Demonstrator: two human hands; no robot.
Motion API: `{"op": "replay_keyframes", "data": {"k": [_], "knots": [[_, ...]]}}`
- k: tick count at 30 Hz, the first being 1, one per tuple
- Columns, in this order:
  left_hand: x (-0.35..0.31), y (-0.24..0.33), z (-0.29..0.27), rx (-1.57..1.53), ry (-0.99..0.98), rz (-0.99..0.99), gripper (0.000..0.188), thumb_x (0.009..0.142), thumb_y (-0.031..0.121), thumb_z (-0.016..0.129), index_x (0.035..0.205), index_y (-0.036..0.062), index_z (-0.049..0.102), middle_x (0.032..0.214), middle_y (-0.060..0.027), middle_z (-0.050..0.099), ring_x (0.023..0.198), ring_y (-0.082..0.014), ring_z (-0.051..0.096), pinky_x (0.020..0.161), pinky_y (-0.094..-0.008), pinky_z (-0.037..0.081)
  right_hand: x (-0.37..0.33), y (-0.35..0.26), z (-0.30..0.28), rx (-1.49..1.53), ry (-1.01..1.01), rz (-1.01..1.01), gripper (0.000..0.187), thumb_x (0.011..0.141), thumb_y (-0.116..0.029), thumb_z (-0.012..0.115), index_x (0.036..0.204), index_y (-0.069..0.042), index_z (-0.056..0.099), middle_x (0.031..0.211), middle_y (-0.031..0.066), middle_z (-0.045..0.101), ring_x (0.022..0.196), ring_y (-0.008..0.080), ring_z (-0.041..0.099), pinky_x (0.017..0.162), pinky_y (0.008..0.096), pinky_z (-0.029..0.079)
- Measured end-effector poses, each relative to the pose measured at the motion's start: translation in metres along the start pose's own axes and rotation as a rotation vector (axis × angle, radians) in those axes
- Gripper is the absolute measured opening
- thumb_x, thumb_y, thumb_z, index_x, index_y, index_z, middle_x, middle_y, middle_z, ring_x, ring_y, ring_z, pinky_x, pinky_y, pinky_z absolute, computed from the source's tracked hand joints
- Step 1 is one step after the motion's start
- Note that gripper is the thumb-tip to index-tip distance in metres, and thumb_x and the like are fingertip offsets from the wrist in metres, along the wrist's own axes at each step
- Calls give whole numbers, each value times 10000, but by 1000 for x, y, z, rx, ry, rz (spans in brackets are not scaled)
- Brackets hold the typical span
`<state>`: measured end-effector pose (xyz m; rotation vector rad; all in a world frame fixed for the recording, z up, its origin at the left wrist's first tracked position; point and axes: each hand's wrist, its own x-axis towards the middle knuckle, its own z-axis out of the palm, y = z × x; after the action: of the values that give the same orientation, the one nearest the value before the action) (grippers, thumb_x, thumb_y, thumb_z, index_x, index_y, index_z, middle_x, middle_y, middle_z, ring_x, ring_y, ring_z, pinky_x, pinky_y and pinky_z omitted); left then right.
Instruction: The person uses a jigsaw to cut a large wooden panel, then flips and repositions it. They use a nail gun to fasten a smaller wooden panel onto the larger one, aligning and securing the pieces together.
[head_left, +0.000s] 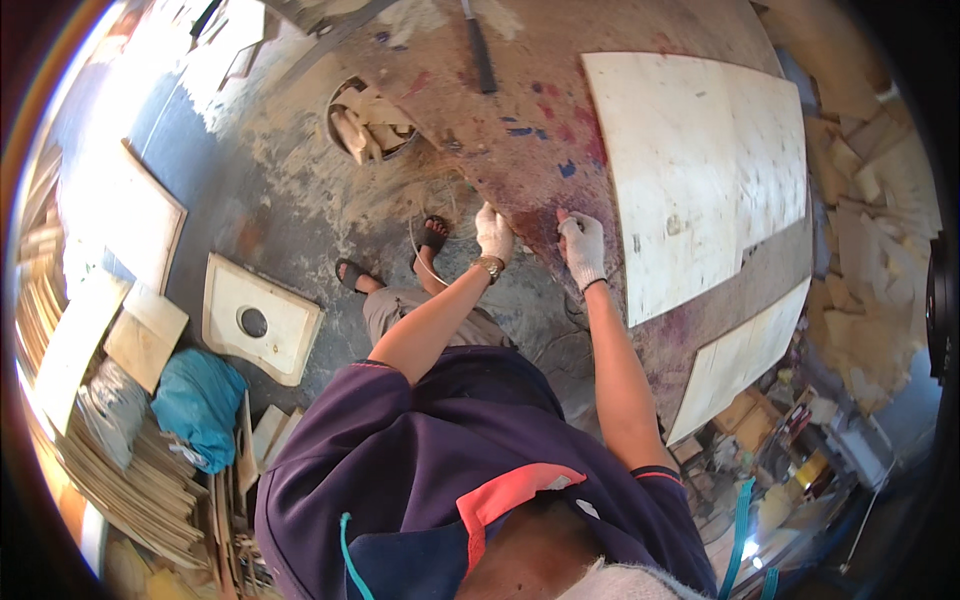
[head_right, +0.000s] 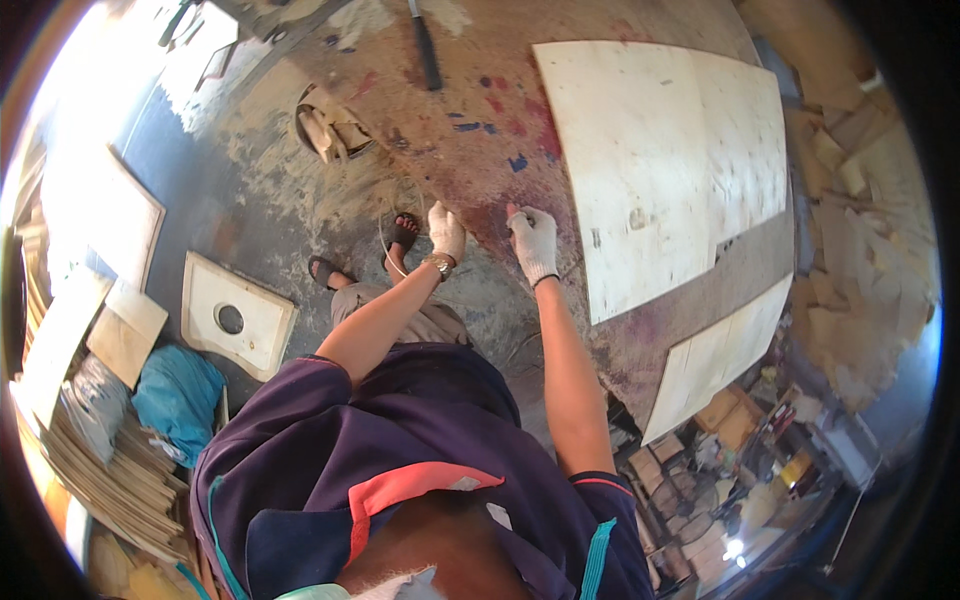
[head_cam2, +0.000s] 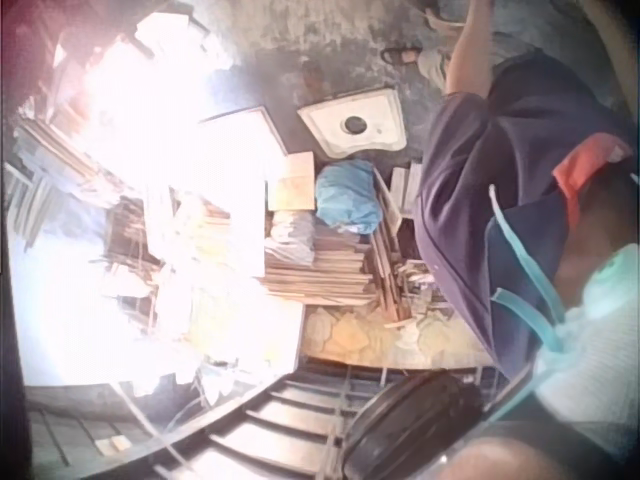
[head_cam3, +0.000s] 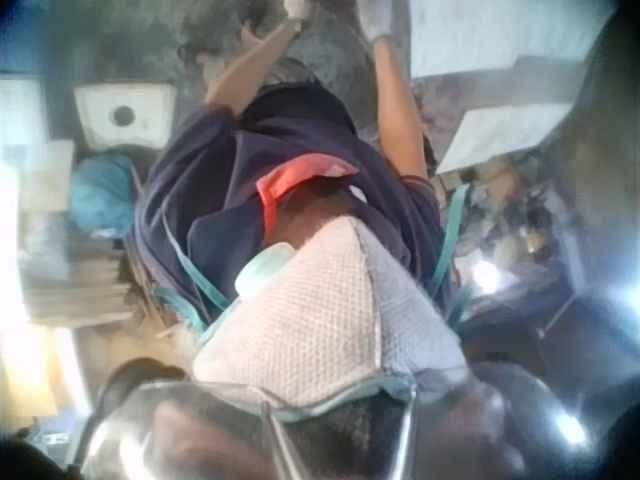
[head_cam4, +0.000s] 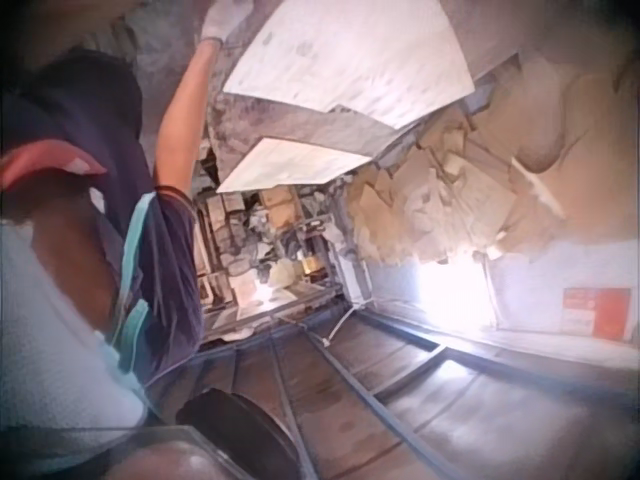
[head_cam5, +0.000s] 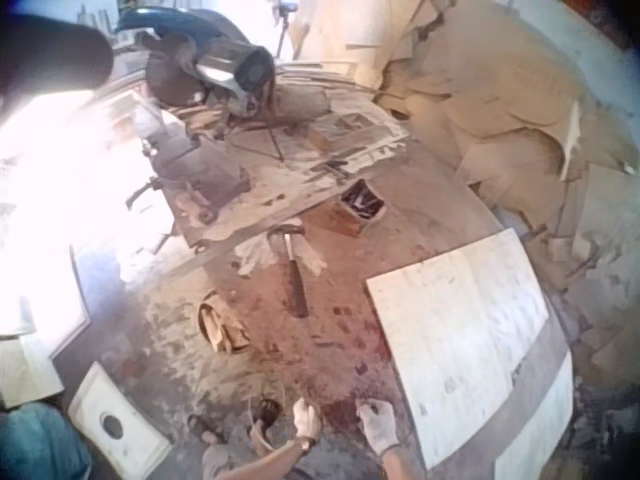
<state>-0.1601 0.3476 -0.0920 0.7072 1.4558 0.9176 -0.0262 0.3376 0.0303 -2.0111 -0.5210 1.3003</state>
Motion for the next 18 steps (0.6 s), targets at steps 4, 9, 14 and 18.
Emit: {"op": "replay_keyframes", "data": {"k": [4,9,14,18], "knots": [[3,15,-1,-5,3,-135,304,959,226,521,1123,-1,641,1007,-181,719,934,-341,662,858,-422,492,3,4,3,-5,15,22,368,973,-211,622,651,-141,458,524,-30,423,370,84,359,366,287,236],[24,-11,-18,-56,-130,-11,375,908,216,510,1176,-23,618,1039,-196,705,976,-275,676,895,-399,494,-3,-1,4,6,-5,83,271,937,-189,553,686,-134,465,520,-37,377,358,91,342,331,286,246],[53,24,-33,189,90,-161,300,934,283,536,1108,70,657,1052,-176,702,965,-381,667,863,-434,505,2,6,1,-24,29,71,283,935,-179,518,675,-122,423,513,-28,359,340,101,333,314,295,263],[106,43,-31,366,370,333,351,859,69,591,1210,77,577,1206,-159,588,1165,-363,567,948,-464,499,-1,13,-20,-39,13,31,415,1026,-293,549,666,-140,410,503,-28,356,331,108,337,308,295,256]]}}
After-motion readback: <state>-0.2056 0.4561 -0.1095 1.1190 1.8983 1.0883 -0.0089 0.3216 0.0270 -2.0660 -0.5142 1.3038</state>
